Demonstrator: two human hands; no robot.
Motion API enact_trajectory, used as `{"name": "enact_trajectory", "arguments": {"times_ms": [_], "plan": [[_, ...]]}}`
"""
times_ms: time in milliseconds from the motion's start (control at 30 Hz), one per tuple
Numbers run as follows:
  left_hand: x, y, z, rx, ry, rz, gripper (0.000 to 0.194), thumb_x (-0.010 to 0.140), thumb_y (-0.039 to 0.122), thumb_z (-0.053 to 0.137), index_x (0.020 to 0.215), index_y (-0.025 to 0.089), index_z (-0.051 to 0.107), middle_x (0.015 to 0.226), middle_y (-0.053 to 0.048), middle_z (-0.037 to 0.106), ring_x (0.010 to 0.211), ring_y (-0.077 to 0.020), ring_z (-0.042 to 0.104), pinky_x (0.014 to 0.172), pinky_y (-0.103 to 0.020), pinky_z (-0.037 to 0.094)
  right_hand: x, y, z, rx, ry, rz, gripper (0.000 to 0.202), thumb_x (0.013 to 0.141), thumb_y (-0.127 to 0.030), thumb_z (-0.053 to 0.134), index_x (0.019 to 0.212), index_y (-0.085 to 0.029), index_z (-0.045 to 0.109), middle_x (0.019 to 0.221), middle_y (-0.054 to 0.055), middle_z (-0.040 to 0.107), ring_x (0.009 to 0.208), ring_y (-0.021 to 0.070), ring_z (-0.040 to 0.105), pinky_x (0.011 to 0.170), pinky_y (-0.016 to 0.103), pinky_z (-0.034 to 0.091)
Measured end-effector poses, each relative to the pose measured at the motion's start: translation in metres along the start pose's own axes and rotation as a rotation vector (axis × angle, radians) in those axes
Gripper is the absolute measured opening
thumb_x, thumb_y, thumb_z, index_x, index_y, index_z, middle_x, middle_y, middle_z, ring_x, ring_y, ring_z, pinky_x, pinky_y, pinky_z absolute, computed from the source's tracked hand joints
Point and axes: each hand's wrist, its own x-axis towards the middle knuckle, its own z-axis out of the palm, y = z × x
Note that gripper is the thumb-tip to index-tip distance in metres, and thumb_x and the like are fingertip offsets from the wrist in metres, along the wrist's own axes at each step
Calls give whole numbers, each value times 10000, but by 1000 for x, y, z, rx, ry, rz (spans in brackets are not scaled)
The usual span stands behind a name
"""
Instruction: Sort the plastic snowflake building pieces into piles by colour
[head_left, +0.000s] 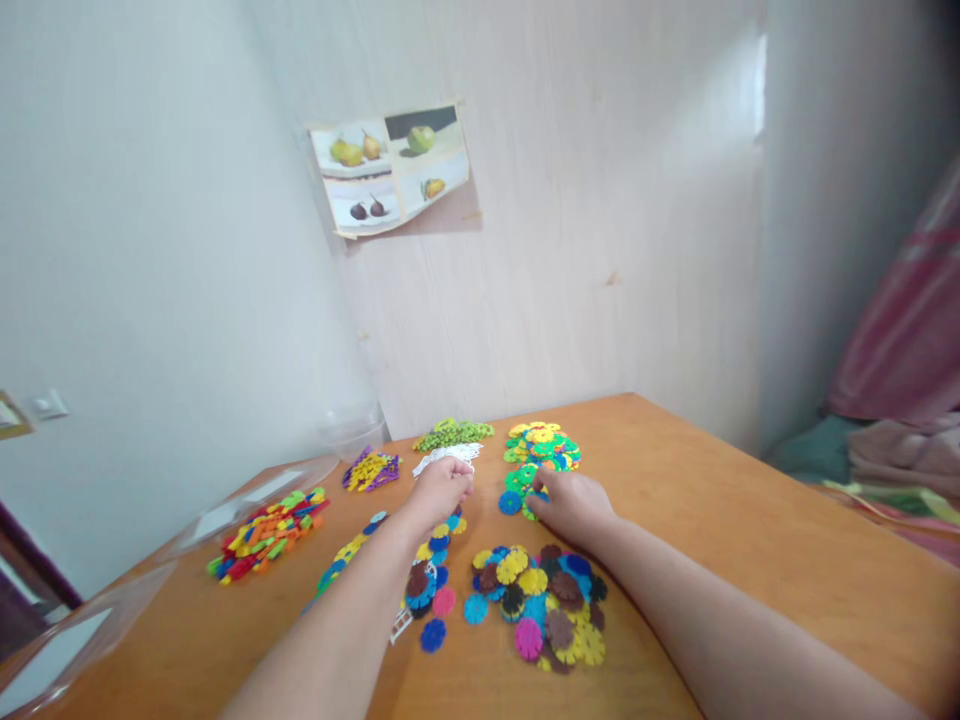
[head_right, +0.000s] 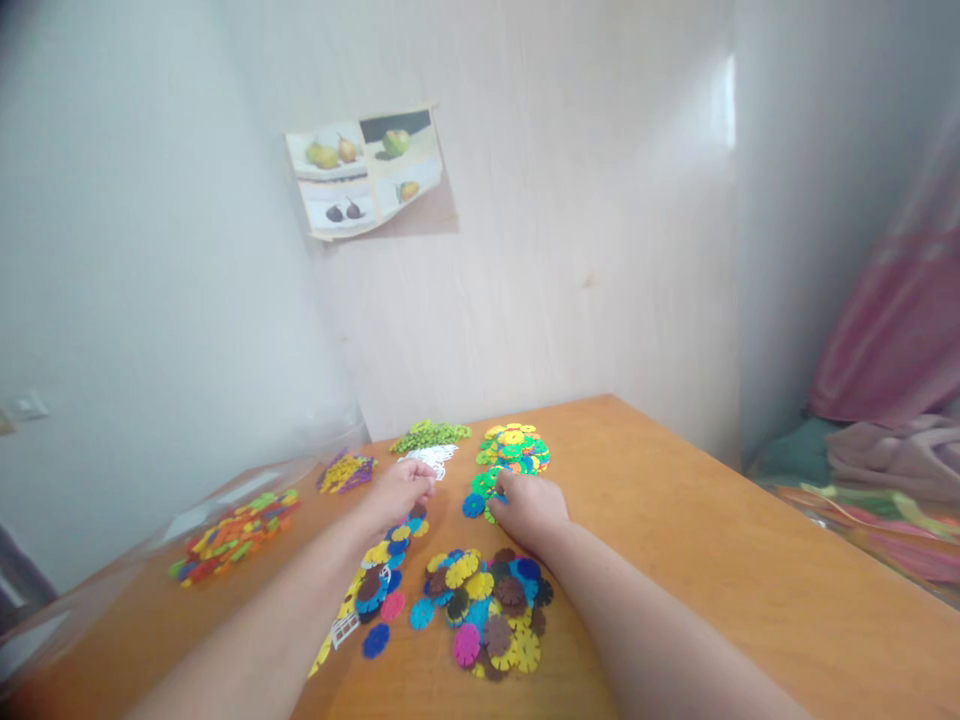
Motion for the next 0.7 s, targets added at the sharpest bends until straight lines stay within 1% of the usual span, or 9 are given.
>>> {"name": "enact_trajectory", "arguments": {"times_ms": [67,167,367,533,633,700], "plan": [[-5,-3,-18,14,29,-10,64,767,174,568,815,171,610,711,-3,660,605,-113,581,564,-204,428,1,1,1,-4,-9,15,282,855,-460,511,1023,-281,651,953,46,743,870,243,676,623,282,353],[-12,-11,-40,50,56,-17,50,748,184,579,781,170,615,668,9,638,586,-115,563,550,-207,409,2,3,1,-8,-21,36,296,869,-457,485,1051,-280,638,974,54,741,888,248,675,638,287,367],[-26,-25,-73,169,71,-8,78,720,218,598,775,170,628,658,13,623,600,-126,561,542,-214,384,4,6,0,-21,-34,87,310,908,-421,412,1082,-281,627,976,64,732,886,244,671,656,292,378],[-39,-38,-94,223,61,1,160,726,279,605,823,167,663,692,8,636,622,-133,557,562,-224,391,6,12,0,12,-19,120,290,895,-372,430,1086,-287,630,996,69,726,912,253,667,652,296,366],[-44,-47,-100,281,34,-2,173,706,262,606,827,169,686,688,9,646,647,-142,567,578,-227,394,7,14,0,30,-11,146,281,905,-378,424,1067,-277,630,981,77,724,911,260,668,638,297,351],[-46,-53,-101,297,10,-4,185,702,259,602,834,169,694,710,3,665,677,-150,584,590,-228,402,8,15,-1,43,-4,159,284,912,-399,427,1064,-271,630,983,85,725,905,262,666,627,297,341]]}}
